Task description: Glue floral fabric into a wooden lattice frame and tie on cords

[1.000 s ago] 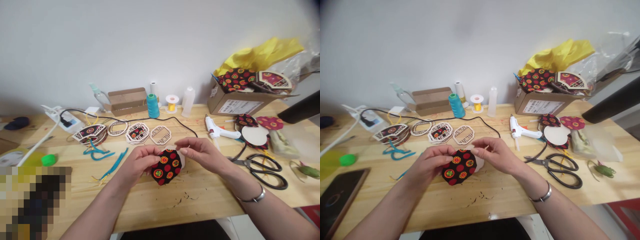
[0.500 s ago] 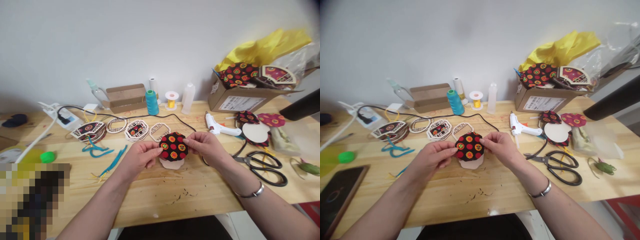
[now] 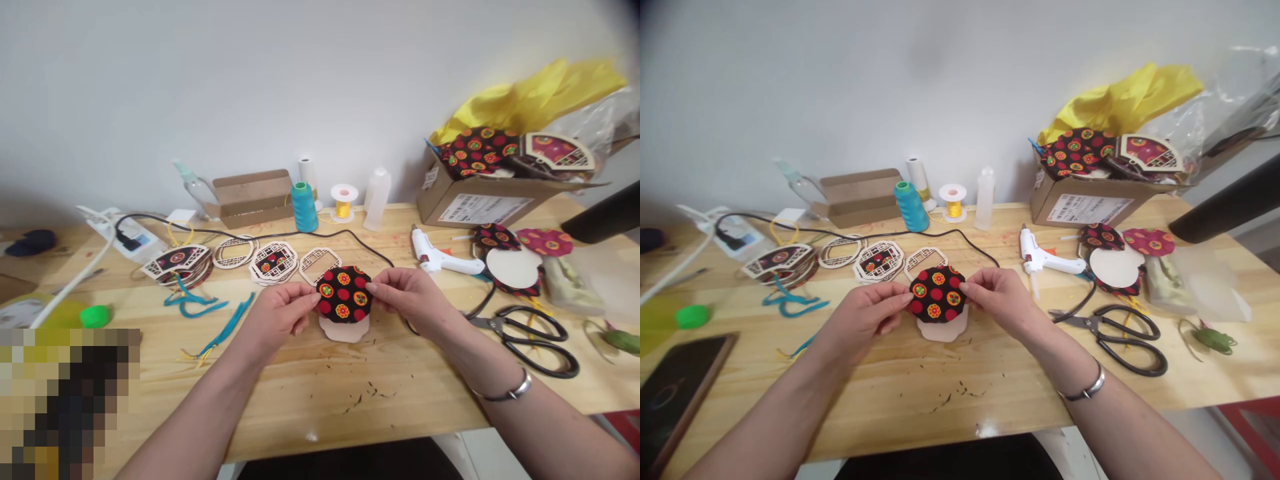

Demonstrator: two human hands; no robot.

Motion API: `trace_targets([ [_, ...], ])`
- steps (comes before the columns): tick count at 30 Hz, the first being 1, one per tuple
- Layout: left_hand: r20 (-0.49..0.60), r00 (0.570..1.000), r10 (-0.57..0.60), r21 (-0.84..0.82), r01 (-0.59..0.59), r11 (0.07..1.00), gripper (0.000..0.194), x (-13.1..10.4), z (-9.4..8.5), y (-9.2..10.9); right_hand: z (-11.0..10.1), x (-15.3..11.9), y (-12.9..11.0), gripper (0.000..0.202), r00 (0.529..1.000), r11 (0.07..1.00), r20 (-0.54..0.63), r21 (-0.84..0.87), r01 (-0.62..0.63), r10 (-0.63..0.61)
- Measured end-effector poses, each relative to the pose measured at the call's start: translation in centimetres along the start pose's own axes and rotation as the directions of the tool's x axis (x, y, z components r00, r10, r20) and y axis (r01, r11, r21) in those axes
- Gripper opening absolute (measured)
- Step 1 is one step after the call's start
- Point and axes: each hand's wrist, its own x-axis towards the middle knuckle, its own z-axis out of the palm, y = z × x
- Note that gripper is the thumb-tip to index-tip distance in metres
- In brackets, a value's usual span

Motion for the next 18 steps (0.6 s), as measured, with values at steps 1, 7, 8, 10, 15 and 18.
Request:
trace_targets([
  [1, -0.004, 1.000, 0.002, 0.006, -0.002, 1.000, 0.020, 0.01, -0.02, 0.00, 0.00, 0.01, 0.03, 0.032, 1.000, 1.000, 0.004, -0.009, 0.000, 0.000],
  [7, 0.003, 1.000, 0.028, 0.046, -0.028, 0.999, 0.021, 0.18, -0.08, -0.08, -0.12, 0.10, 0.22, 0.031, 1.000, 0.999, 0.013, -0.048, 0.008, -0.007],
  [8, -0.002, 0.999, 0.037, 0.052, -0.037, 0.998, 0.021, 0.18, -0.08, -0.11, -0.12, 0.12, 0.25, 0.030, 1.000, 0.999, 0.012, -0.045, 0.007, -0.006],
  [10, -0.006, 0.999, 0.052, 0.060, -0.051, 0.997, 0.020, 0.12, -0.07, -0.14, -0.11, 0.16, 0.29, 0.030, 1.000, 0.999, 0.007, -0.040, 0.005, -0.005],
  [15, 0.011, 0.999, 0.037, 0.049, -0.038, 0.998, 0.022, -0.25, 0.15, 0.20, -0.08, 0.24, 0.29, 0.028, 1.000, 0.999, -0.003, -0.042, 0.018, -0.018],
  [18, 0.007, 1.000, 0.024, 0.031, -0.024, 0.999, 0.022, -0.32, 0.29, 0.46, -0.09, 0.23, 0.22, 0.029, 1.000, 0.999, 0.002, -0.020, 0.030, -0.030],
])
